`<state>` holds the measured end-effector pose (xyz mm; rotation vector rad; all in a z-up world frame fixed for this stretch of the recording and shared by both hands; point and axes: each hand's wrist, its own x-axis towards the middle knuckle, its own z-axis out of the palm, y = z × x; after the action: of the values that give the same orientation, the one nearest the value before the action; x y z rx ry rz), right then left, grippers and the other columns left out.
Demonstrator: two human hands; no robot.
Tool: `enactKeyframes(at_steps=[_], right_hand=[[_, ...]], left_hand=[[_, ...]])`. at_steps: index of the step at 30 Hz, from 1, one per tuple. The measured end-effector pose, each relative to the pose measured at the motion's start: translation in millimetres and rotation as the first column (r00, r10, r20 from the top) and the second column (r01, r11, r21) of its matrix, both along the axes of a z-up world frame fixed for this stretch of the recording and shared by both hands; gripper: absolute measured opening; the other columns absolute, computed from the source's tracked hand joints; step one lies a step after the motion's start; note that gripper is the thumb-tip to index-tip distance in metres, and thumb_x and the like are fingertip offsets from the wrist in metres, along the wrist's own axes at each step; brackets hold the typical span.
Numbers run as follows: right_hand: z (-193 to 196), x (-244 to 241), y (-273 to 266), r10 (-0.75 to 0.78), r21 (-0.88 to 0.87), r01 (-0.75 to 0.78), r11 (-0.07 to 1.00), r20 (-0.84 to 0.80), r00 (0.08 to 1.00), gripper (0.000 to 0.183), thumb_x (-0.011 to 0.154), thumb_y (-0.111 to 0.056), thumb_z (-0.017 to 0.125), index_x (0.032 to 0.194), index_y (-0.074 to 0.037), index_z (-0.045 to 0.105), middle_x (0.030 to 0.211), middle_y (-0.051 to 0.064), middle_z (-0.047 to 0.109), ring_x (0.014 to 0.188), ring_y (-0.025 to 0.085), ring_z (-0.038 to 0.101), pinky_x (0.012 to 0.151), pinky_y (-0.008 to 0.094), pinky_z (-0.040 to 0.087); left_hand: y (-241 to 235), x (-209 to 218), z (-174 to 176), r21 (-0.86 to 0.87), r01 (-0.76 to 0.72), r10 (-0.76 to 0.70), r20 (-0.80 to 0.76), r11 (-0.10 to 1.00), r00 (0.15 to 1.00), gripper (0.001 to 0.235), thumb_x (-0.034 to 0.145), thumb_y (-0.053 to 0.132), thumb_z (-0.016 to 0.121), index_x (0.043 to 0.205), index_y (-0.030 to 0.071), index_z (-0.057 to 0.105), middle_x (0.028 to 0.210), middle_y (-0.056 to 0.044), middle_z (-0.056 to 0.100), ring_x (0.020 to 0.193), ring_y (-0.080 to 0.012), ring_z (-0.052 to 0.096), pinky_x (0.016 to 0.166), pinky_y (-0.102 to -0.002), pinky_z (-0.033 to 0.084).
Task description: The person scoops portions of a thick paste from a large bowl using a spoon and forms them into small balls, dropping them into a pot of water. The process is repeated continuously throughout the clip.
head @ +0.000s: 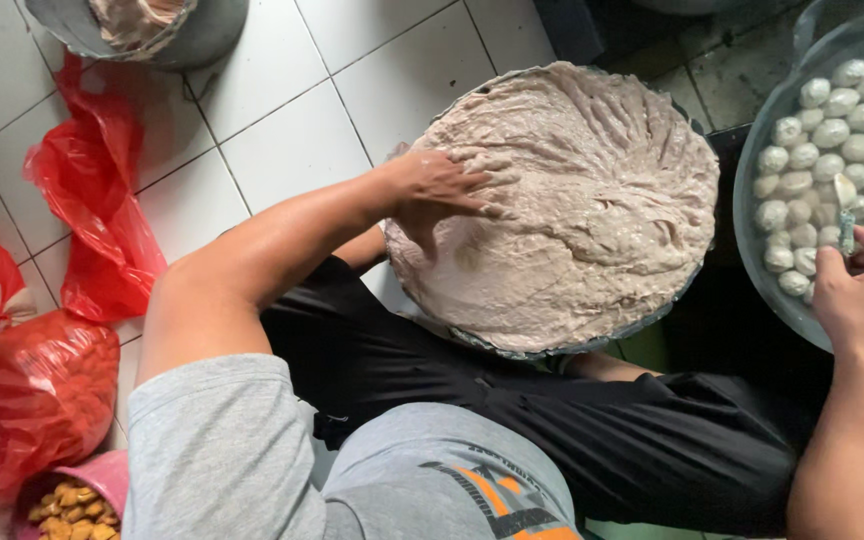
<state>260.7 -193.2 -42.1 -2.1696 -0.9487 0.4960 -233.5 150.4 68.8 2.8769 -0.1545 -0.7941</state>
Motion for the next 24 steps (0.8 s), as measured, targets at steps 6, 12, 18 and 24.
enactKeyframes(at_steps=[6, 12, 18, 24], right_hand=[[-2.2, -1.5, -5.5, 0.019, -0.026, -0.019, 0.999, 0.003, 1.000, 0.030, 0.109, -0.010, 0.071, 0.133, 0.005, 0.063, 0.095, 0.006, 0.068, 0.081, 0.011, 0.062, 0.071, 0.026, 0.049], [25.5, -19.2, -2.0, 0.040, -0.082, -0.026, 0.996, 0.172, 0.984, 0.031, 0.107, -0.014, 0.075, 0.132, 0.003, 0.067, 0.097, 0.007, 0.071, 0.086, 0.012, 0.065, 0.080, 0.028, 0.053], [42.6, -32.2, 13.1, 0.003, -0.140, 0.026, 0.990, 0.201, 0.980, 0.040, 0.101, -0.022, 0.076, 0.135, -0.002, 0.072, 0.101, 0.011, 0.073, 0.086, 0.016, 0.068, 0.081, 0.031, 0.054], [34.1, -26.6, 12.4, -0.047, -0.221, 0.093, 0.971, 0.204, 0.978, 0.047, 0.097, -0.032, 0.077, 0.137, -0.008, 0.070, 0.100, 0.015, 0.074, 0.086, 0.024, 0.071, 0.081, 0.038, 0.055]], left_hand=[[32.9, -44.7, 2.1, 0.231, 0.136, -0.111, -0.119, 0.963, 0.987, 0.145, 0.044, 0.088, 0.081, 0.162, 0.048, 0.006, 0.169, -0.016, -0.004, 0.156, -0.0388, 0.000, 0.128, -0.052, 0.007], [4.3, -75.0, -40.1, 0.031, 0.051, -0.055, 0.128, 0.998, 0.990, 0.133, 0.051, 0.088, 0.079, 0.158, 0.043, 0.014, 0.167, -0.019, 0.000, 0.154, -0.0431, 0.002, 0.123, -0.065, 0.003], [-38.0, -80.4, -70.5, -0.205, -0.199, 0.201, -0.013, 0.958, 0.979, 0.132, 0.042, 0.086, 0.078, 0.156, 0.036, 0.032, 0.165, -0.026, 0.007, 0.153, -0.0486, 0.009, 0.121, -0.064, 0.017], [-92.5, -28.0, -67.2, -0.176, -0.055, 0.084, 0.163, 0.983, 0.983, 0.110, 0.064, 0.088, 0.065, 0.157, 0.035, 0.037, 0.169, -0.025, 0.014, 0.146, -0.0511, 0.029, 0.115, -0.062, 0.028]])
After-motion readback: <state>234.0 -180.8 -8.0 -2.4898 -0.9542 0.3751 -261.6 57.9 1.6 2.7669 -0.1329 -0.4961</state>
